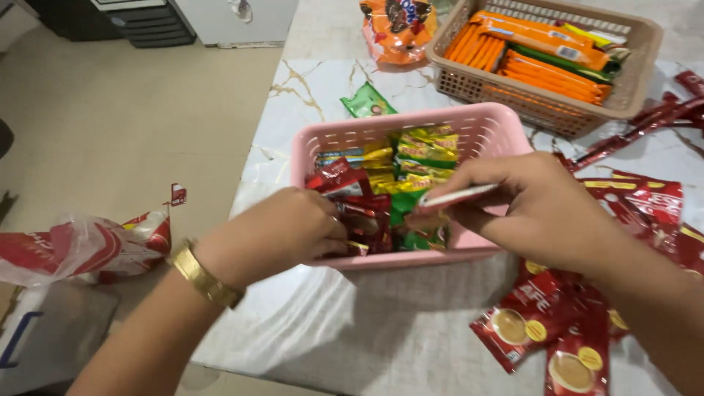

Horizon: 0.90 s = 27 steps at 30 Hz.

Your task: Sorting and organizing various snack and coffee sachets into baskets.

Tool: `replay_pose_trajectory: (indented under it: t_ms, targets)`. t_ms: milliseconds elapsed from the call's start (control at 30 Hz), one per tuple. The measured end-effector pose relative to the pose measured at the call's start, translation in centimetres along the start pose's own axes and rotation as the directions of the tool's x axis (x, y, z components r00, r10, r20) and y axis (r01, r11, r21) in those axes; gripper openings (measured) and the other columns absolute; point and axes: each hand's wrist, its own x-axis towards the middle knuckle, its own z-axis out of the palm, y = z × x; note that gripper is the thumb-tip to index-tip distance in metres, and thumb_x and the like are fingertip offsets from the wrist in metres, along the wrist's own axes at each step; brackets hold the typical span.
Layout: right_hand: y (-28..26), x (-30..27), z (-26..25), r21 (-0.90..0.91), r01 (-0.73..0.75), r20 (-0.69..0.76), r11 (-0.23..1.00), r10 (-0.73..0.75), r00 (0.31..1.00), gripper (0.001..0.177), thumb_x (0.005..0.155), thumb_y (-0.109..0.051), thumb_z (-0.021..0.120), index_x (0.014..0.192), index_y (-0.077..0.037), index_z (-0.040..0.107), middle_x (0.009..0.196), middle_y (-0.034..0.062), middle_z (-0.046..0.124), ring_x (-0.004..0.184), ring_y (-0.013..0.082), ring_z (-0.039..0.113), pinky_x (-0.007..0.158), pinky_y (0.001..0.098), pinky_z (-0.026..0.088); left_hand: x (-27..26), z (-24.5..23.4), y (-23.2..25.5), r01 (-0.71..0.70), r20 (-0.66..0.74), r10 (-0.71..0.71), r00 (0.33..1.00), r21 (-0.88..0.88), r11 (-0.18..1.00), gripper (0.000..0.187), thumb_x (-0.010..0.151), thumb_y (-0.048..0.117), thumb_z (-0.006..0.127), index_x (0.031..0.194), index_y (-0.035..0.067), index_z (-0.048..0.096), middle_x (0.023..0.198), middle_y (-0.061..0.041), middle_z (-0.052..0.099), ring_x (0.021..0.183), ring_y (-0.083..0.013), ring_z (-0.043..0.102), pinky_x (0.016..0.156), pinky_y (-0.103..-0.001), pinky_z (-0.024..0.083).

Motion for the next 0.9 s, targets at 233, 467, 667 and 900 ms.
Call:
replay_pose_trajectory:
  t_ms: [233,467,667,900]
  targets:
    - [5.4,3.8,3.4,-0.416,-0.032,0.283,0.909,0.163,0.945,0.026,0.072,-0.021,0.083,0.093,-0.007,0.077,0.081,0.0166,0.077,0.075,0.0283,0.075,0.068,0.0414,0.058,2.4,1.0,0.2,-0.012,-0.636,0.165,0.754,0.238,0.971,0.047,0.074,0.026,0.063,0.119,0.015,0.07,0.129,-0.011,0.066,0.129,-0.0351,0.054,0.108,-0.048,0.039]
    - [2.2,5.6,3.9,-0.781,-0.173,0.238,0.6,0.543,0.805,0.023,0.081,-0.025,0.076,0.094,-0.007,0.074,0.09,0.0208,0.072,0.088,0.0371,0.072,0.079,0.0491,0.057,4.1,2.6,-1.0,-0.059,-0.315,0.05,0.948,-0.02,0.998,0.035,0.081,0.038,0.07,0.105,0.013,0.073,0.11,-0.008,0.067,0.121,-0.0346,0.054,0.109,-0.056,0.034]
    - [6.0,6.9,6.3,-0.807,0.078,0.246,0.585,0.213,0.946,0.024,0.085,-0.014,0.068,0.103,0.001,0.064,0.089,0.0225,0.072,0.084,0.0385,0.074,0.07,0.0496,0.06,5.3,3.1,-0.6,0.049,-0.35,-0.048,0.935,-0.005,0.999,0.04,0.088,0.047,0.067,0.094,0.009,0.076,0.105,-0.011,0.067,0.117,-0.0366,0.056,0.107,-0.061,0.034]
    - [-2.9,3.2,-3.1,-0.78,-0.296,0.227,0.552,0.689,0.688,0.057,0.092,-0.047,0.068,0.132,-0.011,0.049,0.101,0.0123,0.072,0.093,0.0275,0.074,0.083,0.0448,0.056,6.3,1.6,0.4,0.121,-0.303,-0.113,0.946,0.006,0.993,0.037,0.083,0.029,0.069,0.111,0.006,0.066,0.111,-0.015,0.063,0.109,-0.0381,0.059,0.103,-0.056,0.041]
